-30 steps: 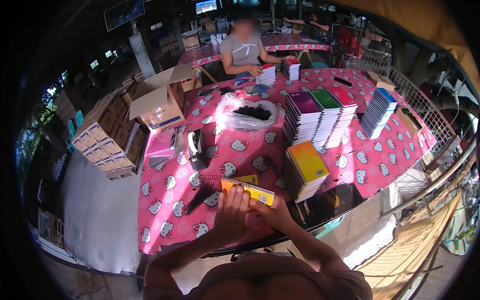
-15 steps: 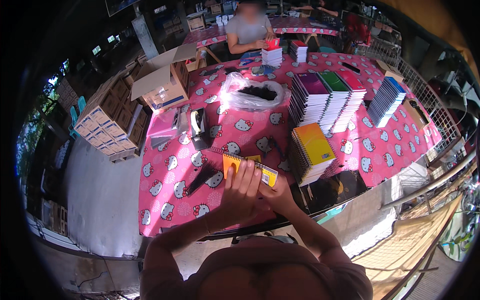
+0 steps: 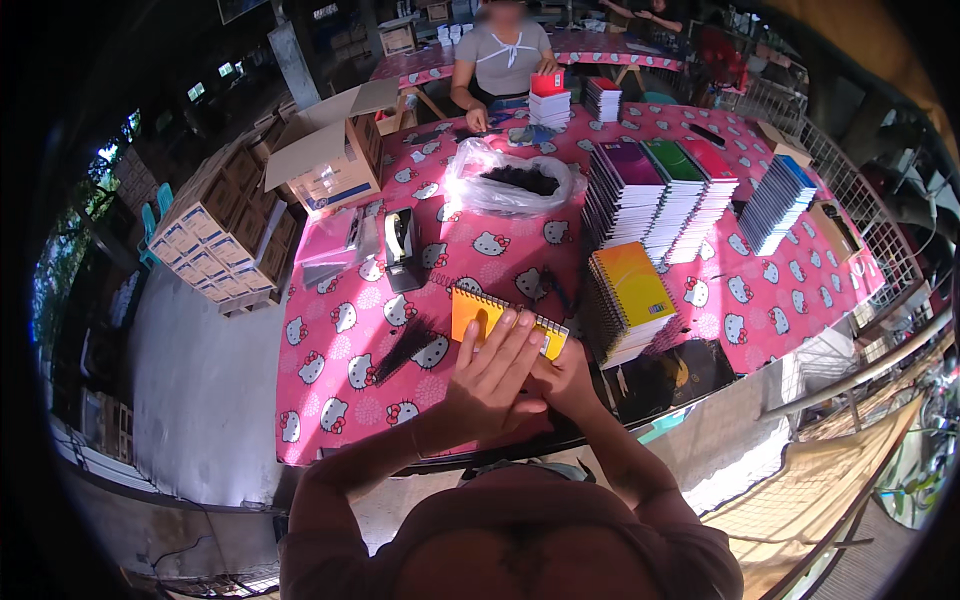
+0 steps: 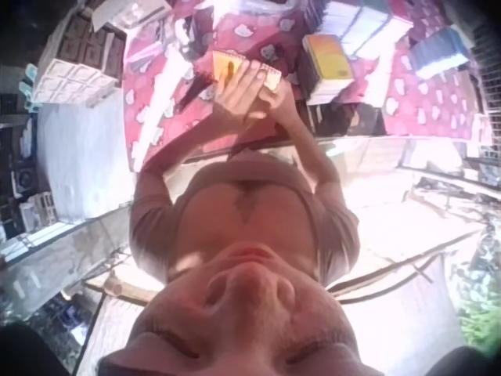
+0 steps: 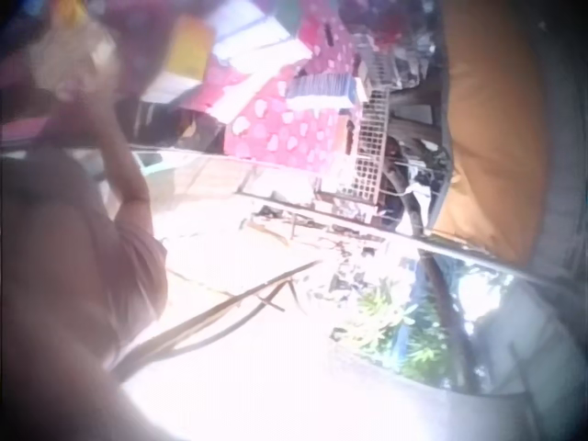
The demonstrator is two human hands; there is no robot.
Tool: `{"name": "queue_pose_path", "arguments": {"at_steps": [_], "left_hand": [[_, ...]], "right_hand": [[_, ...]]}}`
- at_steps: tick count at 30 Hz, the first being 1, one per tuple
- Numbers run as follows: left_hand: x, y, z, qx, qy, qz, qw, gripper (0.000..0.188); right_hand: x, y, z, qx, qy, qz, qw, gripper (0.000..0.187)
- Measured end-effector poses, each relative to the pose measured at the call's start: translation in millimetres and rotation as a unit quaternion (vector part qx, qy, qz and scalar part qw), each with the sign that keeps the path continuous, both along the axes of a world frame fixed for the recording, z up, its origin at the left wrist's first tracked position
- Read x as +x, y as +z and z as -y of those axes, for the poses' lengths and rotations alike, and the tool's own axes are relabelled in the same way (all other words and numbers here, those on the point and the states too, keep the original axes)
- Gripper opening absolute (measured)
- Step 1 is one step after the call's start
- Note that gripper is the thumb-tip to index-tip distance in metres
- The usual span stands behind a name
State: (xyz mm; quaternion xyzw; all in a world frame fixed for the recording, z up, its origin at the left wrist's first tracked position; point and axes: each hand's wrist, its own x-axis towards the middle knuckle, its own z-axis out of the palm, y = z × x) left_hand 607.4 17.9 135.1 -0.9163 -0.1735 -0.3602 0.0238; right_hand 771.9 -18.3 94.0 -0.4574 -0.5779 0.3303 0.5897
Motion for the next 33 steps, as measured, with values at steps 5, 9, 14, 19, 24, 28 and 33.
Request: {"name": "queue_pose_path", "arguments": {"at_steps": [5, 9, 14, 19, 24, 28, 33], "left_hand": [[1, 52, -31, -0.042, 0.018, -0.034, 0.998, 0.039], [3, 44, -33, -0.077, -0.054, 0.017, 0.995, 0.024], [6, 40, -34, -0.059, -0.059, 0.008, 0.997, 0.024], [0, 34, -29, -0.031, -0.051, 0.053, 0.997, 0.026], [0, 32, -32, -0.043, -0.086, 0.056, 0.994, 0.029], [1, 33, -33, -0.067, -0.139, 0.036, 0.987, 0.026], [10, 36, -20, -0.025, -0.149, 0.004, 0.988, 0.030]], "right_hand": [[-6, 12, 0, 0.006, 0.017, 0.000, 1.000, 0.015], [2, 2, -2, 0.003, 0.032, 0.026, 0.999, 0.013], [5, -8, -2, -0.003, 0.043, -0.004, 0.999, 0.016], [21, 40, 28, -0.003, 0.034, -0.173, 0.984, 0.022], [39, 52, 37, -0.019, -0.002, 0.024, 1.000, 0.013], [37, 71, 43, 0.022, -0.021, 0.146, 0.989, 0.011], [13, 59, 48, 0.053, -0.247, 0.240, 0.937, 0.021]]}}
